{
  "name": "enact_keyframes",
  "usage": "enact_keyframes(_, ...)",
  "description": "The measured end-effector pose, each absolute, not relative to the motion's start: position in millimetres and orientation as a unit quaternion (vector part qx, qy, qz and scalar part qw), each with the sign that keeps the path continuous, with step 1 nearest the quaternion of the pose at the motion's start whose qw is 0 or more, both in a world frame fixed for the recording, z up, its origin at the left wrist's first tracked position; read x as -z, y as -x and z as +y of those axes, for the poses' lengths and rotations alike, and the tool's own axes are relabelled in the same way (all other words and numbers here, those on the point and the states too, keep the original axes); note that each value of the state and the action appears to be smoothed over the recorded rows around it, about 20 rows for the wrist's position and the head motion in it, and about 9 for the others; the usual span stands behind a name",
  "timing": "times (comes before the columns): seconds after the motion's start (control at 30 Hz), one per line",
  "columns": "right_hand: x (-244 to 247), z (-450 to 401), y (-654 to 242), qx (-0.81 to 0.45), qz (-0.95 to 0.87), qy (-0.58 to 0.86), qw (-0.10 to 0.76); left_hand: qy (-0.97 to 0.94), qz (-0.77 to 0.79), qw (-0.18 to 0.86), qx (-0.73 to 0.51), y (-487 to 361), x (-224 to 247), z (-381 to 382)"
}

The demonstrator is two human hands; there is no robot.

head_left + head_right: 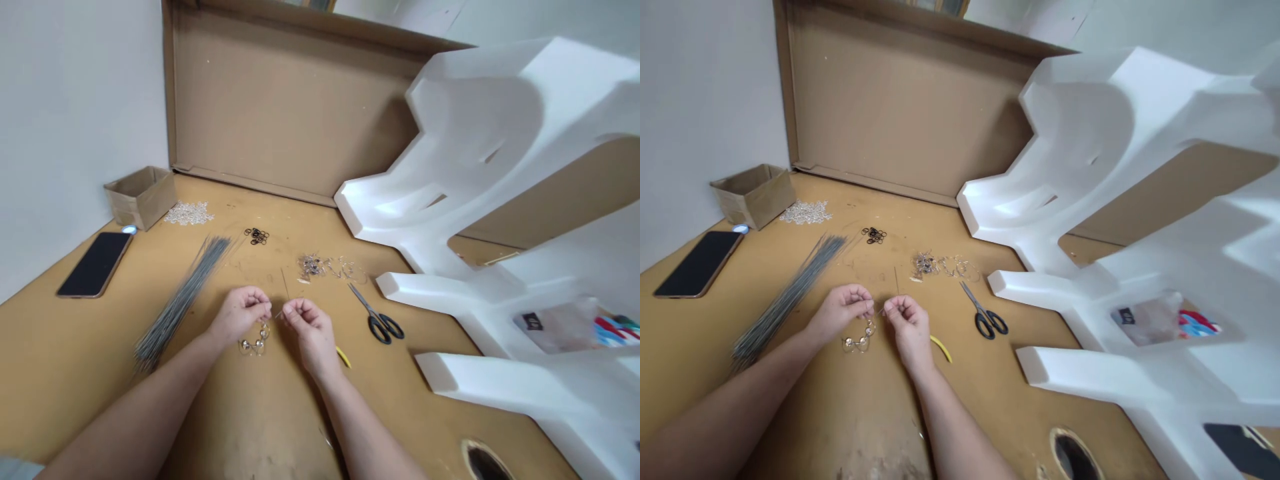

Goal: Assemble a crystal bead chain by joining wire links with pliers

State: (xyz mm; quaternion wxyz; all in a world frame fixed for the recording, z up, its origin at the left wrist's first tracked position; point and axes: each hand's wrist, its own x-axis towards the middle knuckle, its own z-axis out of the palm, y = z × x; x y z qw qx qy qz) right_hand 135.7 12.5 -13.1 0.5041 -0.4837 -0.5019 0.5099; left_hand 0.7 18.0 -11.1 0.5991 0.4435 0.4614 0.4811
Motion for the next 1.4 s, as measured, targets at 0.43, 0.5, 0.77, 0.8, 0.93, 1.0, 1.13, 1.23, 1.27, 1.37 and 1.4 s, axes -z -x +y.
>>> enact_keyframes(0.43,-2,22,-138,-0.343,-0.649,0.595,0.328,-0.369,0.473,0.562,-0.569,7,13,25)
enact_keyframes(0.5,-8,31,-136,-0.326,-0.668,0.6,0.295,-0.366,0.471,0.563,-0.572,8,14,26)
enact_keyframes(0.77,-15,71,-121,-0.256,-0.711,0.635,0.158,-0.365,0.48,0.564,-0.565,7,20,28)
enact_keyframes(0.8,-14,74,-118,-0.242,-0.714,0.641,0.142,-0.365,0.482,0.563,-0.564,7,21,28)
enact_keyframes(0.93,-18,76,-120,-0.196,-0.718,0.66,0.1,-0.367,0.486,0.562,-0.559,7,20,28)
enact_keyframes(1.0,-22,73,-130,-0.18,-0.717,0.668,0.087,-0.365,0.487,0.563,-0.559,7,20,28)
enact_keyframes(1.13,-26,59,-153,-0.16,-0.707,0.687,0.058,-0.351,0.487,0.569,-0.561,6,19,27)
enact_keyframes(1.23,-20,51,-157,-0.153,-0.7,0.697,0.03,-0.343,0.483,0.575,-0.564,4,18,26)
enact_keyframes(1.27,-18,50,-156,-0.148,-0.699,0.7,0.021,-0.343,0.481,0.577,-0.563,3,18,25)
enact_keyframes(1.37,-12,48,-148,-0.123,-0.695,0.709,-0.005,-0.348,0.477,0.581,-0.561,2,17,24)
enact_keyframes(1.4,-11,49,-145,-0.115,-0.694,0.711,-0.014,-0.35,0.476,0.581,-0.56,2,17,24)
